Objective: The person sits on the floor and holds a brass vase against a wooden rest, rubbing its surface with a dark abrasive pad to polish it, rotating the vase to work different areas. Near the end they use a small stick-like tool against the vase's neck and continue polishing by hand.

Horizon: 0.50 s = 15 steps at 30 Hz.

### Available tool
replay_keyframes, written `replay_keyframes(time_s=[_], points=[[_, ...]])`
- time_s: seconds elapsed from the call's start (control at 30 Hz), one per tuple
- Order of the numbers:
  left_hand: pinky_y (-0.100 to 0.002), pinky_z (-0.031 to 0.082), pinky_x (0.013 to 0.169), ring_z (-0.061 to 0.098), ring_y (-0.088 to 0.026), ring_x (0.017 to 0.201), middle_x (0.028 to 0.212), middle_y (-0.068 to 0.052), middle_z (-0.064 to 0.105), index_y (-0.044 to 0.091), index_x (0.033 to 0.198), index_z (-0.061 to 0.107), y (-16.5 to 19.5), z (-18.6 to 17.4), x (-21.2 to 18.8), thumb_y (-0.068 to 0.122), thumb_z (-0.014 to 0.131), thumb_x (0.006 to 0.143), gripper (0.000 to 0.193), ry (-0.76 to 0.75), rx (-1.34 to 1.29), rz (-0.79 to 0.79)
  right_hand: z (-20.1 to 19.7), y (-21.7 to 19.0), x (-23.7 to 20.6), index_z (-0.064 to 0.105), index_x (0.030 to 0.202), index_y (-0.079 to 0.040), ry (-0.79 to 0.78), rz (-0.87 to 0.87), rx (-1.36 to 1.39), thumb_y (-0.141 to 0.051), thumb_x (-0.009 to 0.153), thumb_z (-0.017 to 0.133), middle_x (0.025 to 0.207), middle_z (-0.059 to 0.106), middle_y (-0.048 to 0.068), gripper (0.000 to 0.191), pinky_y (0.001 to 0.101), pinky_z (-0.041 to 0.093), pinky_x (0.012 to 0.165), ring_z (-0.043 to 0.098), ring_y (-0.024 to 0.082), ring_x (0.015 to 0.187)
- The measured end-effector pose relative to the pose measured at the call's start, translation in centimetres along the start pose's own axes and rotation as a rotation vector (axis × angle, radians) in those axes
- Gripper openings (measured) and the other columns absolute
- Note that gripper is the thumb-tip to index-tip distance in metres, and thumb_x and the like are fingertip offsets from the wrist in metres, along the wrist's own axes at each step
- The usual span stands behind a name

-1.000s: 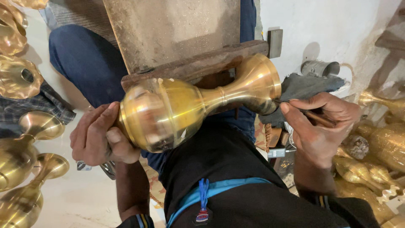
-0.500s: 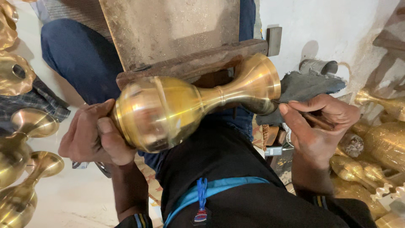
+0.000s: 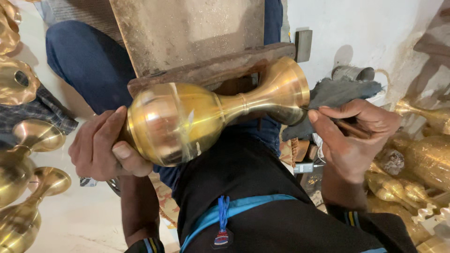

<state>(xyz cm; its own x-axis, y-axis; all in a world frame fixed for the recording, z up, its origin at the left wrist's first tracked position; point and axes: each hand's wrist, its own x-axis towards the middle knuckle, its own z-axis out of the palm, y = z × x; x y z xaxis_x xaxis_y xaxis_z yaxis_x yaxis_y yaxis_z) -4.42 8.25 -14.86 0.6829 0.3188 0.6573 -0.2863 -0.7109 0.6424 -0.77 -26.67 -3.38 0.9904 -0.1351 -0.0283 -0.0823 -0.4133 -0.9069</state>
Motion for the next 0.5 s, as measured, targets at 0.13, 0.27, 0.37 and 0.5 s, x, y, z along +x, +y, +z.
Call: replay_keyframes(time_s=[0.13,0.27,0.37,0.5], points=[[-0.036,0.06,0.068,0.075,-0.031,0.077,0.083,-0.02,0.072,-0.009,0.1,0.077,0.7,-0.6,0.5,0.03,0.05,0.103,0.048,-0.071,-0.014,-0.104,0.0,0.4,-0.6,0.069,0.086,0.007,-0.053,-0.083,0.014,0.014,0.094,0.081,0.076,0.07,0.01,0.016,0.0162,0.039,0.053,0.06,0.004,0.061],[-0.032,0.053,0.065,0.071,-0.026,0.07,0.083,-0.017,0.07,-0.006,0.098,0.075,2.9,-0.6,2.3,0.031,0.048,0.105,0.046,-0.159,0.009,-0.325,-0.1,0.8,-1.1,0.068,0.085,0.007,-0.016,-0.065,-0.002,0.014,0.093,0.082,0.076,0.069,0.009,0.017,0.0158,0.038,0.056,0.058,0.003,0.062],[-0.032,0.045,0.059,0.064,-0.024,0.061,0.071,-0.015,0.065,-0.008,0.091,0.075,4.6,-1.3,3.3,0.03,0.049,0.104,0.047,-0.295,0.11,-0.574,-0.1,0.7,-1.5,0.068,0.085,0.007,-0.006,-0.036,-0.024,0.014,0.093,0.082,0.075,0.068,0.008,0.018,0.0154,0.037,0.057,0.057,0.003,0.062],[-0.04,0.039,0.056,0.057,-0.028,0.054,0.061,-0.017,0.057,-0.007,0.083,0.075,5.0,-2.1,3.5,0.03,0.048,0.098,0.048,-0.445,0.26,-0.728,0.1,0.6,-1.6,0.068,0.086,0.008,-0.007,-0.037,-0.002,0.014,0.093,0.081,0.075,0.067,0.008,0.017,0.0152,0.036,0.058,0.056,0.002,0.063]])
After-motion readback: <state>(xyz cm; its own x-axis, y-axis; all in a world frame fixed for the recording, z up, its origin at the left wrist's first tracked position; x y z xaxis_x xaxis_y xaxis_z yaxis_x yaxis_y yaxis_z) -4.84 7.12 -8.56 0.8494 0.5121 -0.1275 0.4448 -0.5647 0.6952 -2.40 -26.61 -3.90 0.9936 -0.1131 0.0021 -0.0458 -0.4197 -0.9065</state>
